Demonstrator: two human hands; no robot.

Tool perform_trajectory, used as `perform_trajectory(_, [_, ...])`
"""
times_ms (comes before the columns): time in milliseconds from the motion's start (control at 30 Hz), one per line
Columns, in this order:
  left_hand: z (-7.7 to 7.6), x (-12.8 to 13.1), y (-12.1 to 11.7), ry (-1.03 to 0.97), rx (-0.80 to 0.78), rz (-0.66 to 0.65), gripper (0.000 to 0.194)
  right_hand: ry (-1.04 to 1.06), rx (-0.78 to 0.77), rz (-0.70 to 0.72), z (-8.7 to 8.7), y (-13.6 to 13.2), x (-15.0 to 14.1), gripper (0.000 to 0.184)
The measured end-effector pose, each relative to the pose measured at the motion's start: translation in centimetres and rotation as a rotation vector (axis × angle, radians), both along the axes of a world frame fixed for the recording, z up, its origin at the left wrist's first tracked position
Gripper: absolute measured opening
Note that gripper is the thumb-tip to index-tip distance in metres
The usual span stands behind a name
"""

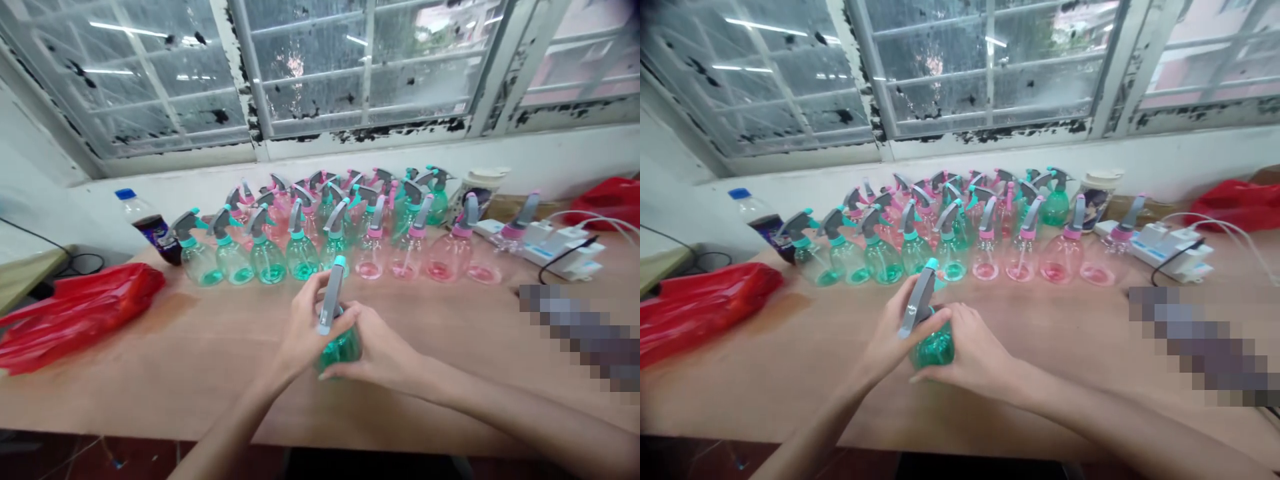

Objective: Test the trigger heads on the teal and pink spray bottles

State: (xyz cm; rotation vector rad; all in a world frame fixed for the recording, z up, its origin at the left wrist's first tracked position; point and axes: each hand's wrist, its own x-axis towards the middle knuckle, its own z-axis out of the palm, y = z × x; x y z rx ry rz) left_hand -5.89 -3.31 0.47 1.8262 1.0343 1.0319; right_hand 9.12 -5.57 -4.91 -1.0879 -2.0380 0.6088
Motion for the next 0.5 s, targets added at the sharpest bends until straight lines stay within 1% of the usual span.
perform_trajectory(67, [-0.1,1.0,0.1,-0.026,0.009,-0.016,0.039,0.038,-0.008,-0.038,-0.2,-0.1,0.3,0.075])
perform_trajectory(133, [-0.5,1.6,0.2,-0.034,0.058,-0.021,0.035,0.046,-0.004,-0.06,-0.4,-0.2,0.7,0.078])
perform_trajectory(200, [-0.8,1.9,0.4,-0.051,0.094,-0.029,0.036,0.036,0.017,-0.022,-0.6,-0.2,1.2,0.084])
perform_trajectory(300, [-0.7,2.1,0.9,-0.066,0.066,-0.043,0.036,-0.008,0.047,0.086,-1.2,0.1,2.9,0.09])
perform_trajectory(367, [-0.5,2.1,1.2,-0.073,0.042,-0.08,0.036,-0.077,0.055,0.094,-1.9,0.5,4.7,0.086])
perform_trajectory(500, [0.1,2.1,1.9,-0.082,0.055,-0.138,0.04,-0.243,0.073,-0.026,-3.5,1.7,8.2,0.065])
